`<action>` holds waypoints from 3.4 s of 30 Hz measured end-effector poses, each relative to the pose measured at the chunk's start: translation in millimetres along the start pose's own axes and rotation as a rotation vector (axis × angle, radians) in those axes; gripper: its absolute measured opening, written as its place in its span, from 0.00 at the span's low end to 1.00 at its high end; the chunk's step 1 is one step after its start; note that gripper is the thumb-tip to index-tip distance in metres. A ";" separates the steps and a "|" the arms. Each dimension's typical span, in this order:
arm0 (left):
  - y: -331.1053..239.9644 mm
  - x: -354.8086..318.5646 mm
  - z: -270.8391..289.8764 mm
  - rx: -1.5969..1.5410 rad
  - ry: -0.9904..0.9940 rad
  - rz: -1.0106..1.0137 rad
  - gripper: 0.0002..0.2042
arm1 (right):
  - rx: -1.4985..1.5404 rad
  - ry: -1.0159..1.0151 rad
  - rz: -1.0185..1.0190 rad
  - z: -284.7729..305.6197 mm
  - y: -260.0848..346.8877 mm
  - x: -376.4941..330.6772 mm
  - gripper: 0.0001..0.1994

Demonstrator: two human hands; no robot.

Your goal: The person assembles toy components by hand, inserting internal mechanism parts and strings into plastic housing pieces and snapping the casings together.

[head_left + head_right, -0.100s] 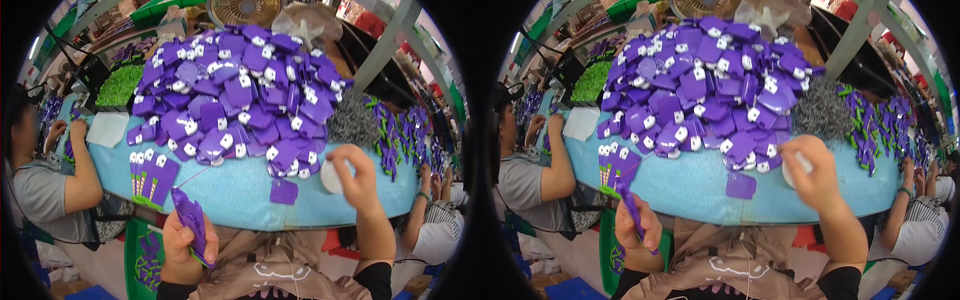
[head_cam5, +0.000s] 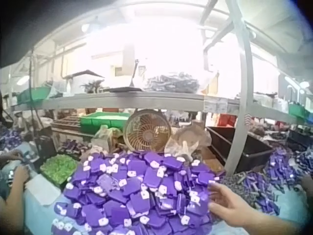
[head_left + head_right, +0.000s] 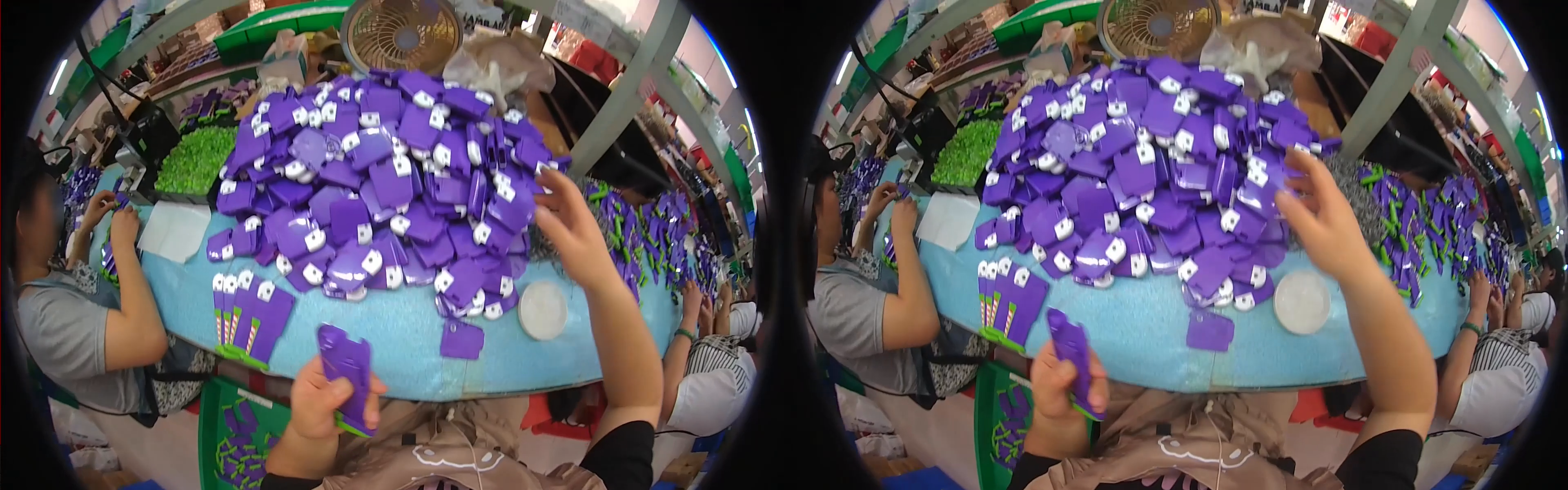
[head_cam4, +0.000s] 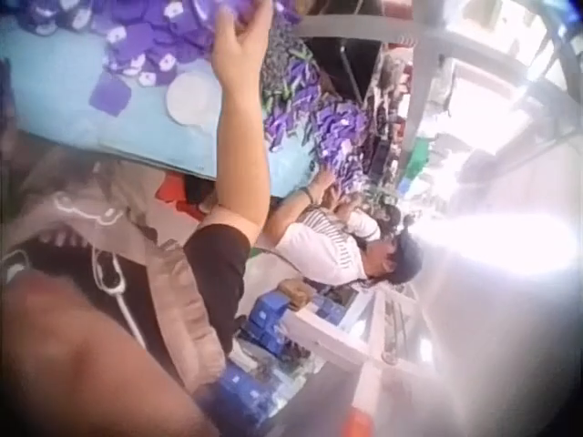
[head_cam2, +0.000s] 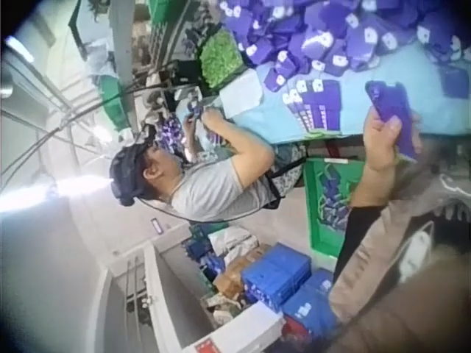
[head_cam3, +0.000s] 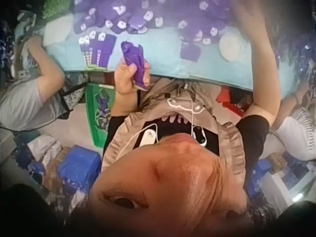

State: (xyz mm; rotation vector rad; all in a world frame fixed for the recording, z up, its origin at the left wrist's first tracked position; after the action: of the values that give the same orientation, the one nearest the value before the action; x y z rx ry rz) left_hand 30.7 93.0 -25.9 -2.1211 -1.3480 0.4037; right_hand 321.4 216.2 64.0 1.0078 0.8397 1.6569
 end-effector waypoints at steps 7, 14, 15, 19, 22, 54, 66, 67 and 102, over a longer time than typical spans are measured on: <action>33.8 20.4 31.0 0.113 -0.061 0.121 0.10 | -1.222 -0.426 -0.078 67.8 -3.2 192.2 0.41; 32.0 22.6 30.0 0.108 -0.112 0.220 0.11 | -1.540 -0.134 0.180 14.5 -13.3 253.5 0.11; 32.6 24.2 28.4 0.091 -0.099 0.221 0.12 | -1.437 -0.002 0.115 16.6 -24.5 266.1 0.10; 35.6 23.3 28.3 0.074 -0.070 0.294 0.12 | -1.171 -0.098 0.230 13.7 -9.9 263.1 0.11; 35.1 22.9 27.5 0.086 -0.087 0.301 0.13 | -1.164 -0.081 0.143 12.0 -15.1 266.4 0.15; 30.7 23.4 29.5 0.061 -0.097 0.190 0.12 | -0.786 -0.056 -0.098 24.6 -51.2 273.4 0.20; 23.3 28.5 35.7 0.223 -0.170 0.055 0.15 | -0.650 0.072 -0.204 43.8 -23.8 227.7 0.18; 23.8 29.4 34.3 0.236 -0.174 0.054 0.15 | -0.679 0.108 -0.144 53.3 -7.0 206.8 0.24; 81.7 17.3 -53.3 0.296 -0.074 0.361 0.13 | 0.861 -0.399 -0.421 72.6 -108.9 -203.1 0.05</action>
State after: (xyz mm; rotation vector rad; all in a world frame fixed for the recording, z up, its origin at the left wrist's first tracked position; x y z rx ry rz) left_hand 125.6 66.0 -34.1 -2.1075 -0.8729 0.7834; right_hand 463.9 56.2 -47.7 1.5345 1.4062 0.6705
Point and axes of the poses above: each hand's wrist, its own x-axis towards the middle knuckle, its own z-axis out of the back of the hand, y = z × x, the point moved 9 cm from there along x, towards the middle knuckle, and after that the axes turned 8 degrees about y, right-handed, at the moved point
